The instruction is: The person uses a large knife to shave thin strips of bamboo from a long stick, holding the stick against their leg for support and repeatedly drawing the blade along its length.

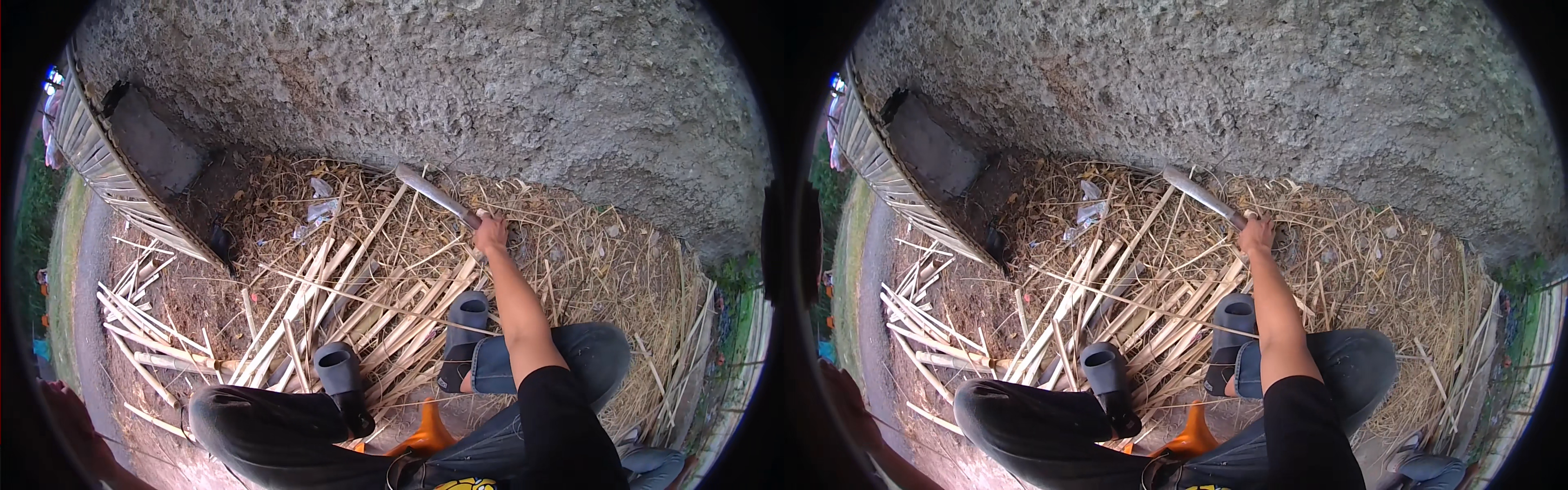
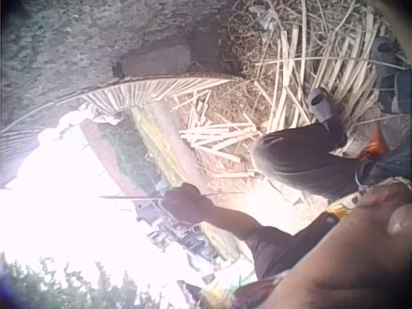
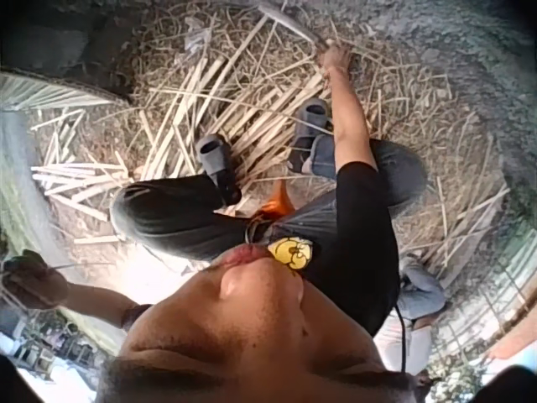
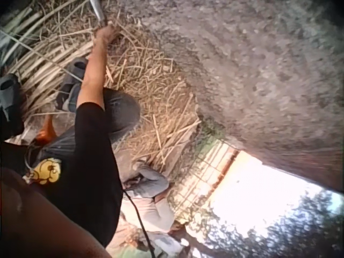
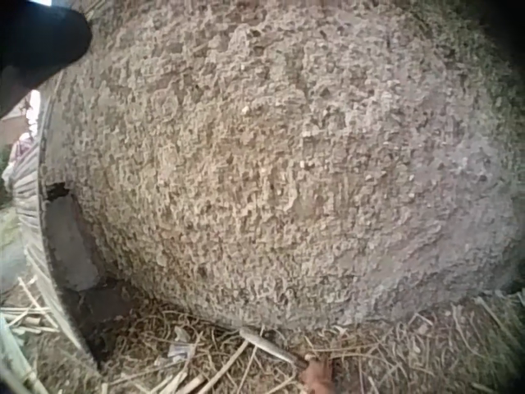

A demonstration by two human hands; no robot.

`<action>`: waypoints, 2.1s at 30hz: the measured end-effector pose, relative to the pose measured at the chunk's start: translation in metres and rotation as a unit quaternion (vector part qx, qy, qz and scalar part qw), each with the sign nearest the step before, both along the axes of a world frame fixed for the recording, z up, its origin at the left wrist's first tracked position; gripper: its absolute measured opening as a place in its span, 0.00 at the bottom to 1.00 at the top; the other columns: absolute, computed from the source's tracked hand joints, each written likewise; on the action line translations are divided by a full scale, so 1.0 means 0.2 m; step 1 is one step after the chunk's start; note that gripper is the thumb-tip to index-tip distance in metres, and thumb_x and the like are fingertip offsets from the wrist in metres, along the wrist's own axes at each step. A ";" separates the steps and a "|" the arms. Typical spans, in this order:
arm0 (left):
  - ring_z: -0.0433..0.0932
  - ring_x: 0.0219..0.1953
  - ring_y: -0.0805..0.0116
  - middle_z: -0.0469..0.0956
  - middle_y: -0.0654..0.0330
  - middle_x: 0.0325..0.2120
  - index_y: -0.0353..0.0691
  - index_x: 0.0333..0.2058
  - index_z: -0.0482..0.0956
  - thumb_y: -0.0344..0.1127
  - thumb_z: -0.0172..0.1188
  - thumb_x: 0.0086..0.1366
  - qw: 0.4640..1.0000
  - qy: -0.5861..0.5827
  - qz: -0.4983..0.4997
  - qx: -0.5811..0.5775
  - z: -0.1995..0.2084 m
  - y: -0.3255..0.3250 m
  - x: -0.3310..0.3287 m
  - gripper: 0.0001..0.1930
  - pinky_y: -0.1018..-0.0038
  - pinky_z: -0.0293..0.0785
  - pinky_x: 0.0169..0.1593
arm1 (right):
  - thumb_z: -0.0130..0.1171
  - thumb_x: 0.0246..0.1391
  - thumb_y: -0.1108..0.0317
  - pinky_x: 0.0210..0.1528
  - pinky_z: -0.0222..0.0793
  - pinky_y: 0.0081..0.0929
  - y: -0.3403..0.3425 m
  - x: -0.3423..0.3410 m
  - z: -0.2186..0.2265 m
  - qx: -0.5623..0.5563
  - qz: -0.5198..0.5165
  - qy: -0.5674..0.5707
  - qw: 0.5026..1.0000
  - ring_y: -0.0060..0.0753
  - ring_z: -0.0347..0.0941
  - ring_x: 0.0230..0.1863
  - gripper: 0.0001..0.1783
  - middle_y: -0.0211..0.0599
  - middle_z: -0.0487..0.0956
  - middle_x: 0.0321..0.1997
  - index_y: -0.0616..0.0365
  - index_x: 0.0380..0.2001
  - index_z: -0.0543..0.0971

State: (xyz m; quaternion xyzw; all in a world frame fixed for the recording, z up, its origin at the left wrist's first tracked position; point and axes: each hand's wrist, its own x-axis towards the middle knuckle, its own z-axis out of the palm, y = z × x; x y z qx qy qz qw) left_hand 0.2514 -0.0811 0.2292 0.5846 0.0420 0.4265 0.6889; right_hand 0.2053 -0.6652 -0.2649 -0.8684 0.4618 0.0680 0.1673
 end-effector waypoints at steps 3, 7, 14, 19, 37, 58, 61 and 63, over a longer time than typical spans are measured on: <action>0.67 0.18 0.81 0.74 0.61 0.24 0.33 0.54 0.72 0.37 0.48 0.77 0.961 0.165 -0.159 0.153 -0.24 0.27 -0.26 0.16 0.85 0.59 0.20 | 0.69 0.49 0.64 0.64 0.68 0.45 0.00 -0.01 0.04 0.006 0.010 -0.021 1.000 0.58 0.66 0.65 0.31 0.57 0.70 0.64 0.58 0.56 0.72; 0.67 0.12 0.80 0.68 0.68 0.12 0.35 0.40 0.74 0.41 0.47 0.78 0.749 0.400 -0.451 0.274 -0.59 0.26 -0.54 0.14 0.82 0.59 0.17 | 0.64 0.51 0.66 0.43 0.78 0.36 0.03 0.05 0.15 0.128 0.070 -0.080 0.986 0.42 0.82 0.39 0.20 0.47 0.83 0.39 0.63 0.47 0.77; 0.77 0.21 0.79 0.75 0.64 0.18 0.33 0.35 0.75 0.32 0.48 0.76 0.757 0.406 -0.466 0.210 -0.70 0.30 -0.83 0.11 0.81 0.69 0.27 | 0.56 0.54 0.74 0.21 0.75 0.29 0.13 -0.03 0.81 0.354 -0.033 -0.142 0.924 0.33 0.80 0.22 0.08 0.42 0.82 0.27 0.69 0.32 0.80; 0.76 0.20 0.79 0.75 0.64 0.18 0.32 0.37 0.77 0.32 0.49 0.75 0.744 0.450 -0.461 0.177 -0.83 0.42 -0.98 0.11 0.79 0.69 0.25 | 0.65 0.55 0.68 0.18 0.65 0.23 0.37 -0.41 1.36 0.301 0.013 -0.309 0.902 0.19 0.70 0.19 0.11 0.32 0.80 0.29 0.58 0.36 0.74; 0.62 0.16 0.85 0.66 0.73 0.13 0.38 0.30 0.76 0.41 0.53 0.76 0.796 0.406 -0.441 0.088 -0.98 0.28 -1.04 0.16 0.81 0.54 0.20 | 0.62 0.51 0.54 0.27 0.70 0.42 1.91 -0.68 1.60 0.237 0.455 -0.247 0.822 0.50 0.74 0.20 0.19 0.41 0.73 0.15 0.60 0.27 0.73; 0.54 0.19 0.88 0.62 0.77 0.17 0.38 0.32 0.77 0.39 0.52 0.77 0.853 0.332 -0.393 0.092 -1.05 0.15 -1.03 0.14 0.81 0.46 0.22 | 0.42 0.53 0.17 0.29 0.76 0.53 1.81 -0.01 1.58 -0.008 0.499 -0.204 0.842 0.56 0.82 0.28 0.46 0.47 0.80 0.18 0.54 0.28 0.81; 0.54 0.18 0.88 0.61 0.77 0.16 0.38 0.31 0.76 0.40 0.52 0.77 0.846 0.357 -0.392 0.064 -1.05 0.19 -1.03 0.15 0.81 0.46 0.22 | 0.39 0.56 0.18 0.33 0.75 0.55 1.81 0.09 1.58 -0.055 0.496 -0.230 0.835 0.58 0.83 0.33 0.48 0.51 0.81 0.22 0.57 0.28 0.83; 0.55 0.18 0.88 0.62 0.76 0.15 0.39 0.31 0.76 0.40 0.52 0.77 0.840 0.360 -0.396 0.087 -1.08 0.20 -1.13 0.15 0.81 0.47 0.22 | 0.43 0.58 0.22 0.32 0.72 0.48 1.59 0.35 1.59 0.010 0.344 -0.260 0.902 0.52 0.79 0.27 0.47 0.48 0.77 0.17 0.61 0.23 0.82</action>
